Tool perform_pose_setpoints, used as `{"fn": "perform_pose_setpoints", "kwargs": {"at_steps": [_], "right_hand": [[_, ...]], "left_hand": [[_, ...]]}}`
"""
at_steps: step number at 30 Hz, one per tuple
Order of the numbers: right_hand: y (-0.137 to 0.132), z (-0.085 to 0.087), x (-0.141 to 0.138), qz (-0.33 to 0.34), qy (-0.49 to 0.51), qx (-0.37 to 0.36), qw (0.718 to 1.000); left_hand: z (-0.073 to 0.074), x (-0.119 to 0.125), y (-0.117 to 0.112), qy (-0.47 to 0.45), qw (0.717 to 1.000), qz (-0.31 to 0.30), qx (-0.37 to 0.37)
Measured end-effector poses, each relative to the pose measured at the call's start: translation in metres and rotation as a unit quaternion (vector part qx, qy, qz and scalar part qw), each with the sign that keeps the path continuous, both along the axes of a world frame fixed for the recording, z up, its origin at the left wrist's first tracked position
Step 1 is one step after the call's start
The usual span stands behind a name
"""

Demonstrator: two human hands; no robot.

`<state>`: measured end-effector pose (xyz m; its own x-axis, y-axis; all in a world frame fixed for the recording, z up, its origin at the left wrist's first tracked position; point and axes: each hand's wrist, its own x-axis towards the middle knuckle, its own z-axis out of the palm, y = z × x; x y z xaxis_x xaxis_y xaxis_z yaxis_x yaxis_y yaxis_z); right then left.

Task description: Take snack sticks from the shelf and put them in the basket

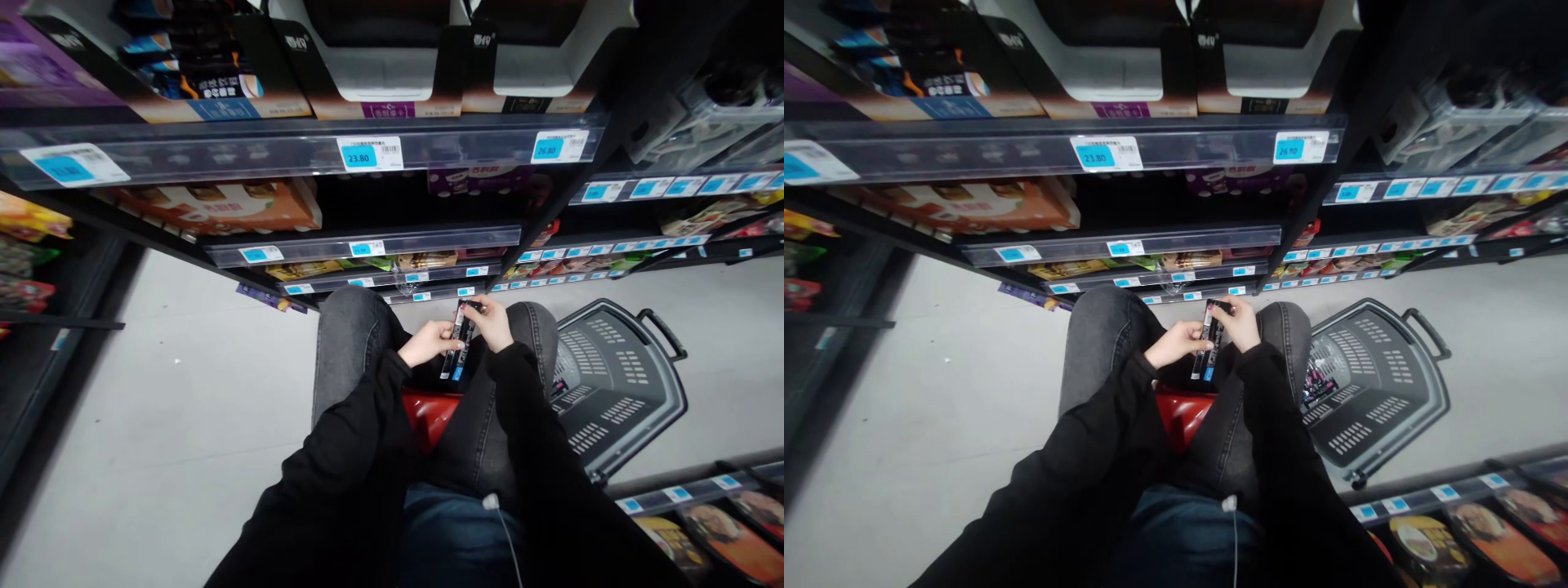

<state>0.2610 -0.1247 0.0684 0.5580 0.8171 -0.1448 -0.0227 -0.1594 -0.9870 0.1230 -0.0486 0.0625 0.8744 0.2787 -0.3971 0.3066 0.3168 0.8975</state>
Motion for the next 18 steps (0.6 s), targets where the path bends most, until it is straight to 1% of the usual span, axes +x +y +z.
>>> {"fn": "perform_pose_setpoints", "kwargs": {"at_steps": [3, 7, 11, 14, 18], "right_hand": [[-0.0006, 0.0022, -0.001, -0.012, -0.016, 0.007, 1.0], [-0.0009, 0.0052, -0.002, -0.025, -0.031, 0.02, 0.999], [0.0002, 0.007, -0.0026, -0.02, -0.04, 0.022, 0.999], [0.0021, 0.0062, -0.0041, -0.007, -0.037, 0.029, 0.999], [0.0037, -0.0004, -0.0071, 0.046, -0.037, 0.013, 0.998]], "left_hand": [[-0.0011, 0.0001, -0.0003, -0.002, 1.0, -0.014, 0.0], [-0.0017, 0.0003, -0.0019, -0.007, 0.999, -0.032, -0.02], [0.0, 0.0009, -0.0031, -0.013, 0.999, -0.017, -0.041], [0.0011, 0.0008, -0.0025, -0.012, 0.998, 0.028, -0.054], [-0.0009, 0.0014, -0.0006, -0.022, 0.987, 0.141, -0.07]]}}
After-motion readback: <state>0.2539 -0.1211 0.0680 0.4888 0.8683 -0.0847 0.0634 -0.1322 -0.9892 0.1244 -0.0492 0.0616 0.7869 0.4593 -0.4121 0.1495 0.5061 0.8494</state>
